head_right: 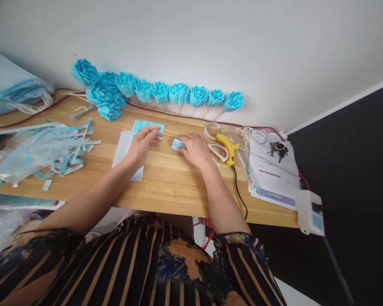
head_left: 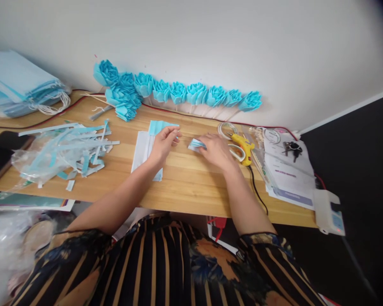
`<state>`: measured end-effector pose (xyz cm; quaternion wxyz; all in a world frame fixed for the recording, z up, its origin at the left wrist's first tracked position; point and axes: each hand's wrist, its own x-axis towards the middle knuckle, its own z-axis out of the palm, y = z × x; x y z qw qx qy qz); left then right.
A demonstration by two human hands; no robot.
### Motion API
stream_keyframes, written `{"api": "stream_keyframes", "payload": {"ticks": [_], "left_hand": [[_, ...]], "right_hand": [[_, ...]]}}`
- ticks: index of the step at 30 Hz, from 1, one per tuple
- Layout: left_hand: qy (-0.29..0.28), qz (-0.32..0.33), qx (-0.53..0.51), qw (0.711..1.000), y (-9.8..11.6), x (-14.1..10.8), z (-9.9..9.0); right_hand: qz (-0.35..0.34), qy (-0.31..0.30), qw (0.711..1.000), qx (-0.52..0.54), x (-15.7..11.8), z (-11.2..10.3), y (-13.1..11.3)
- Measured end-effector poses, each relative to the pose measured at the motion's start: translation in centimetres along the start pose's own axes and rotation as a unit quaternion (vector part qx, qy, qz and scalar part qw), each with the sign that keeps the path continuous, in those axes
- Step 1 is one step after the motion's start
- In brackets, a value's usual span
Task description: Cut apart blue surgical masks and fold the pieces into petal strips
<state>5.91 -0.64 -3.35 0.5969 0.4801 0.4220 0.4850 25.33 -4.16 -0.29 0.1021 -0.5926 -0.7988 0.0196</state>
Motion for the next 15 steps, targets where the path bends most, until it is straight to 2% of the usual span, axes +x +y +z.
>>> {"api": "stream_keyframes", "payload": {"ticks": [2, 4, 6, 8, 9, 11, 15], "left_hand": [[-0.001, 0.003, -0.003, 1.000, 0.0, -0.1, 0.0], [-0.009, 0.010, -0.011, 1.000, 0.1, -0.2, 0.1], [-0.036, 0.023, -0.011, 0.999, 0.3, -0.4, 0.4], [-0.081, 0.042, -0.002, 0.996, 0.4, -0.6, 0.7], [-0.106, 0.053, 0.006, 0.993, 0.4, -0.8, 1.0], [-0.138, 0.070, 0.023, 0.988, 0.4, -1.0, 1.3], [-0.108, 0.081, 0.049, 0.990, 0.3, -1.1, 1.5]], "right_hand": [[0.038, 0.032, 0.996, 0.067, 0.1, 0.2, 0.1], [0.087, 0.088, 0.971, 0.202, 0.3, 0.4, 0.3], [0.118, 0.132, 0.913, 0.366, 0.4, 0.8, 0.2], [0.128, 0.147, 0.849, 0.492, 0.5, 1.2, -0.1], [0.131, 0.148, 0.825, 0.529, 0.6, 1.3, -0.3], [0.135, 0.147, 0.796, 0.571, 0.6, 1.6, -0.8], [0.129, 0.126, 0.781, 0.598, 0.5, 2.0, -1.7]]}}
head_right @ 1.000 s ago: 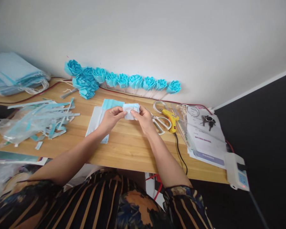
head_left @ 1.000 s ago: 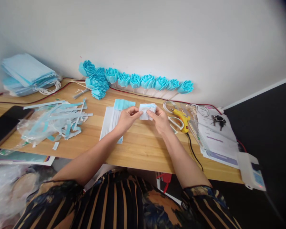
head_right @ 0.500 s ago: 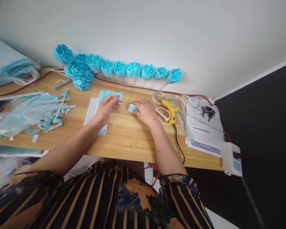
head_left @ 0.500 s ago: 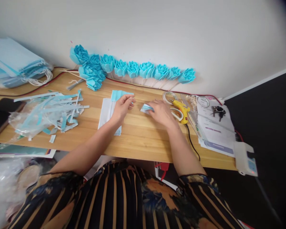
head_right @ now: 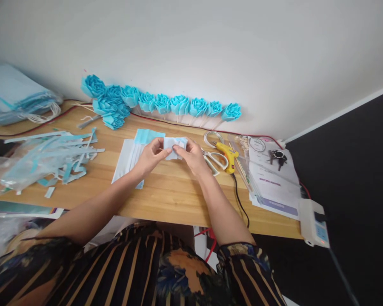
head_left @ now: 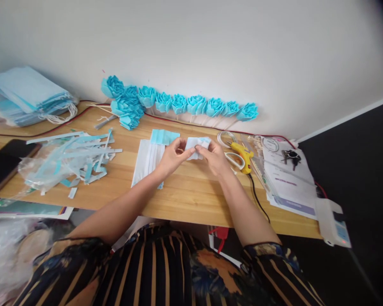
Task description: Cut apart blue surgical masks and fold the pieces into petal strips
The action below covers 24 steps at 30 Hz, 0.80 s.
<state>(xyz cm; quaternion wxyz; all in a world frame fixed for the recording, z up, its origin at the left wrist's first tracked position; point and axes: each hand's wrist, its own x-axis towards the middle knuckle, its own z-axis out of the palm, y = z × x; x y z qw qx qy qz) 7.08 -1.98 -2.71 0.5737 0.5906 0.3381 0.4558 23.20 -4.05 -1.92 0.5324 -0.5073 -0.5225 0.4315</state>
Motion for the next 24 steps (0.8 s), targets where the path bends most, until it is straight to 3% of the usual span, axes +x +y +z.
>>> {"api": "stream_keyframes", "payload": {"ticks": [7, 12, 24], "left_hand": [[0.030, 0.007, -0.014, 0.999, -0.2, 0.3, -0.7], [0.057, 0.009, 0.036, 0.998, -0.8, 0.7, -1.0], [0.029, -0.014, 0.175, 0.984, -2.5, 1.1, -1.5]], "right_hand": [[-0.004, -0.037, 0.999, -0.014, 0.0, -0.1, 0.0], [-0.055, -0.032, 0.989, -0.134, 0.5, -1.0, 0.2], [-0.037, -0.071, 0.983, -0.167, 1.4, -1.4, 3.4]]}}
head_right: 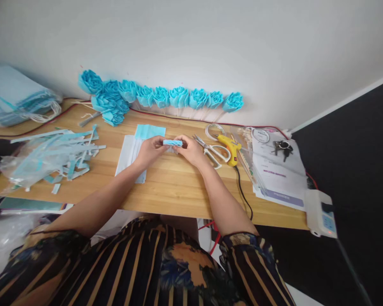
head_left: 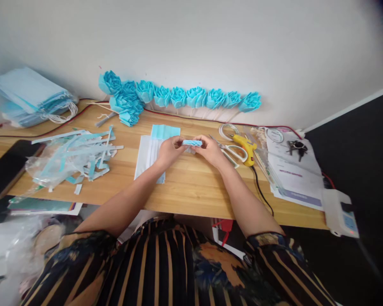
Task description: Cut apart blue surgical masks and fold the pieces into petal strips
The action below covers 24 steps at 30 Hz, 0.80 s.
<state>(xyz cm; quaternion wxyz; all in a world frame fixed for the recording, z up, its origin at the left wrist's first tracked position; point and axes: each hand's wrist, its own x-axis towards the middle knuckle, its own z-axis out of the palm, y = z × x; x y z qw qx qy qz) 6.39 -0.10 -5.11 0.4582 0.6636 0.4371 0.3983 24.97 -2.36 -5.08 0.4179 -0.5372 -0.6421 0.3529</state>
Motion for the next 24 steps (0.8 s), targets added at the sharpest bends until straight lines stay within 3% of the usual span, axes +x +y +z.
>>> {"api": "stream_keyframes", "payload": {"ticks": [5, 10, 19, 24], "left_hand": [[-0.007, -0.018, -0.017, 1.000, 0.1, 0.0, 0.2], [-0.009, -0.065, -0.141, 0.988, 0.5, -0.1, 0.2], [-0.026, -0.145, -0.386, 0.911, 0.6, -0.1, 0.0], [-0.022, -0.151, -0.417, 0.896, 0.8, -0.1, 0.0]], "right_hand": [[0.001, -0.016, 0.999, 0.028, 0.0, 0.2, 0.3], [0.011, -0.013, 0.995, 0.100, 0.0, 0.2, -0.1], [0.042, 0.033, 0.990, 0.130, -0.2, 0.3, -1.2], [0.061, 0.038, 0.987, 0.141, -0.5, 0.5, -2.2]]}}
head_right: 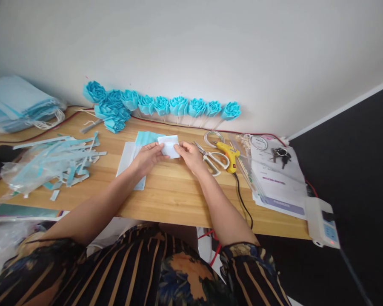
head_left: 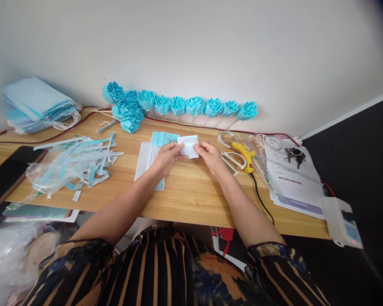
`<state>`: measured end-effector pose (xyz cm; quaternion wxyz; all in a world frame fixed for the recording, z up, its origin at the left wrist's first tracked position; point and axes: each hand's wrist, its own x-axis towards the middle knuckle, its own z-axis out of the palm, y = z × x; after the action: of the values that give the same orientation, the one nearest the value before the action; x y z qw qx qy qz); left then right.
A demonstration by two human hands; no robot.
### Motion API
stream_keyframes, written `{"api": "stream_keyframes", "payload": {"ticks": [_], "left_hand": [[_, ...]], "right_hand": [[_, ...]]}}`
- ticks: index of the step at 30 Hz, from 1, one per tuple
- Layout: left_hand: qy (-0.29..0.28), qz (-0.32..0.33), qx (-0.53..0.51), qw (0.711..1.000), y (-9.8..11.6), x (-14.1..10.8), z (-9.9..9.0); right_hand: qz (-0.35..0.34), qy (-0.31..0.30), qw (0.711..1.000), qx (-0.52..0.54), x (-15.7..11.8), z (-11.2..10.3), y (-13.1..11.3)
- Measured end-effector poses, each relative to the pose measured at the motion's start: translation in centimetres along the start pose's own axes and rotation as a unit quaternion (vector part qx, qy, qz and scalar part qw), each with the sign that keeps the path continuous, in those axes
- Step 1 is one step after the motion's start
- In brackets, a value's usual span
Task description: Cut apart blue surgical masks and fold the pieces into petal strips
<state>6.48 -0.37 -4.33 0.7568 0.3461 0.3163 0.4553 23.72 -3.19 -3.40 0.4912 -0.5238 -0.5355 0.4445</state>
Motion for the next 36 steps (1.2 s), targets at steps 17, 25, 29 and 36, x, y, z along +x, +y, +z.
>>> {"api": "stream_keyframes", "payload": {"ticks": [17, 25, 29, 36], "left_hand": [[-0.012, 0.127, 0.124, 0.984, 0.3, -0.8, 0.9], [0.027, 0.077, 0.099, 0.992, 0.6, -0.8, 0.8], [0.079, 0.089, 0.102, 0.988, 0.9, -0.6, 0.5], [0.080, 0.071, 0.081, 0.991, 0.8, -0.4, 0.2]], "right_hand": [[0.001, -0.037, 0.999, 0.036, -0.3, 0.3, -0.7], [-0.086, 0.027, 0.961, -0.262, -0.7, -1.4, -2.2], [-0.138, -0.008, 0.864, -0.484, -1.1, -2.0, -3.6], [-0.110, -0.054, 0.855, -0.504, -0.7, -1.8, -2.8]]}}
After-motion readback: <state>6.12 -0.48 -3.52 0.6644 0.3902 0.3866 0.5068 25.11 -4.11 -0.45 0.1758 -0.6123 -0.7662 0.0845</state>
